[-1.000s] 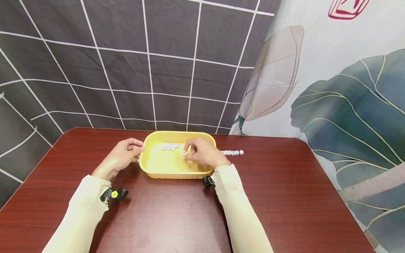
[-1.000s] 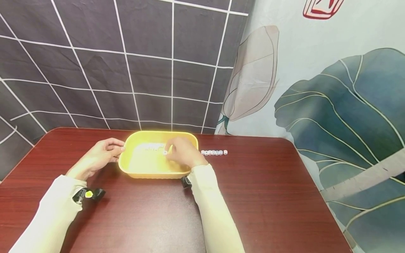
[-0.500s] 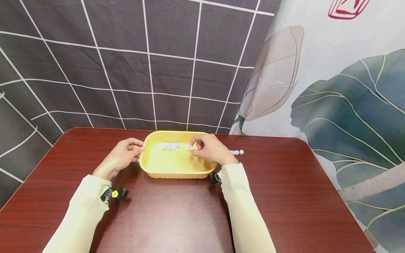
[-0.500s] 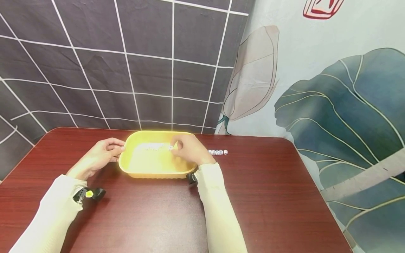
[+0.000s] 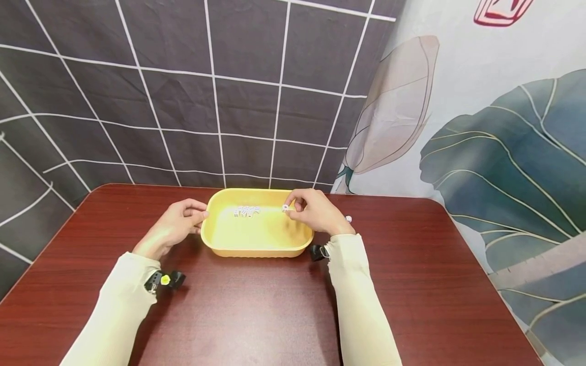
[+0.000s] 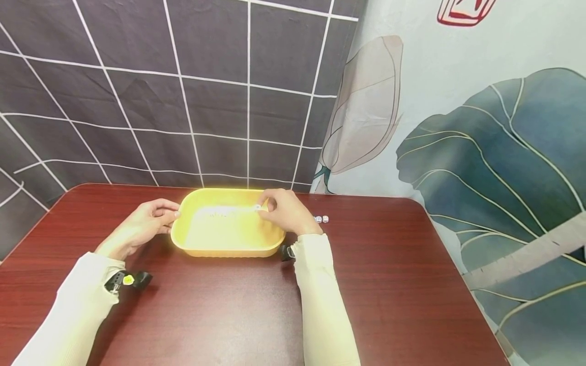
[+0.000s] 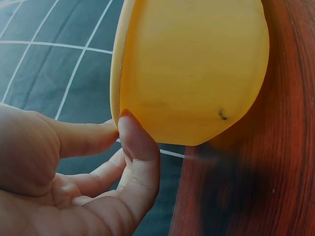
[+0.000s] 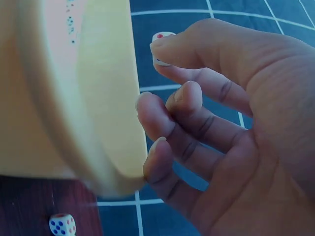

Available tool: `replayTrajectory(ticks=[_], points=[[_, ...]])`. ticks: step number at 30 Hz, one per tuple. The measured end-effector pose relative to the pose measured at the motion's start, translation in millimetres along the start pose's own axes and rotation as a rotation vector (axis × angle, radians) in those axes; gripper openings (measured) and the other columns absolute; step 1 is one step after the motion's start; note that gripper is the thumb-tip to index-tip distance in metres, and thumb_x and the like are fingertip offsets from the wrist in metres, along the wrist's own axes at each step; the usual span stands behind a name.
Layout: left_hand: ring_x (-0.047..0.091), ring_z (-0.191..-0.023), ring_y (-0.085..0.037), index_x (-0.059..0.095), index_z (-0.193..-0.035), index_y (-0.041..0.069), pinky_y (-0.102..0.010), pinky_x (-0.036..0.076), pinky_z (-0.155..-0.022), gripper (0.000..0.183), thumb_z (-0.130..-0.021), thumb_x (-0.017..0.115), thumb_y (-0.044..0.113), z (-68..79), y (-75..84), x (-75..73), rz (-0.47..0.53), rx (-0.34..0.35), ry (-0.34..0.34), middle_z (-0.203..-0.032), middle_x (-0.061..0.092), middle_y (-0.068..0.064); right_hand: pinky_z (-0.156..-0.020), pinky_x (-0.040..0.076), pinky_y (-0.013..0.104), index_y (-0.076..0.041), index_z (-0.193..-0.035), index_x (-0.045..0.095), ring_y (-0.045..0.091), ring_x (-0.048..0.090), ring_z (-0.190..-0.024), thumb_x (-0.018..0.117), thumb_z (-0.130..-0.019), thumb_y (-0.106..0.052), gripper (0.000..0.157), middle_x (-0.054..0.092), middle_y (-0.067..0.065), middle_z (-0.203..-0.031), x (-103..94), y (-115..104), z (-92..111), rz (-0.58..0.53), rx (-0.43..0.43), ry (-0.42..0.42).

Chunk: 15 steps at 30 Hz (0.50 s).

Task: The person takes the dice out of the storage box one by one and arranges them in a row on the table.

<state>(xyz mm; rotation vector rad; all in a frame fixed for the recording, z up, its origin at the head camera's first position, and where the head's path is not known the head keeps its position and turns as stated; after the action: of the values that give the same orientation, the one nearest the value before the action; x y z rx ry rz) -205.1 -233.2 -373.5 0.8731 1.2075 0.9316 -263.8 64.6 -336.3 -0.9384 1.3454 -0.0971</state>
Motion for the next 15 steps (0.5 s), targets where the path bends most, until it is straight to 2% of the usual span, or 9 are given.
replayTrajectory(ticks=[6,15], points=[[0.061,-0.072,-0.004,0.048,-0.129,-0.015,-0.021,0.058,-0.068,0.033,-0.104,0.053,0.006,0.2,-0.7,0.2,0.004,0.005,-0.001,-0.093,0.065,-0.005,-0.068,0.043,0.025,-0.016,-0.093,0.072,0.012,0.052,-0.071,0.071,-0.087,-0.013,0.006,0.053,-0.003,-0.073,-6.4,5.7,2.6,-0.012,-0.019,0.034],[0.06,-0.072,-0.005,0.048,-0.129,-0.015,-0.021,0.058,-0.068,0.033,-0.104,0.053,0.006,0.6,-0.6,0.3,0.006,0.006,-0.002,-0.093,0.064,-0.005,-0.069,0.042,0.025,-0.016,-0.093,0.071,0.012,0.05,-0.071,0.069,-0.09,-0.011,0.006,0.052,-0.003,-0.074,-15.2,16.5,8.2,-0.018,-0.002,0.032]])
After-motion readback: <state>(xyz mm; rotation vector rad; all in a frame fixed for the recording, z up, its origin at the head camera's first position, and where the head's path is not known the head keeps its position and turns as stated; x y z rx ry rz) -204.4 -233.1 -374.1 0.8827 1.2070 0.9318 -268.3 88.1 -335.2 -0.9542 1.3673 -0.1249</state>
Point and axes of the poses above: each hand's wrist, its own z-axis away from the middle knuckle, its own x-axis out of the palm, y = z × x, the point moved 5 cm from there along -z, towards the middle knuckle
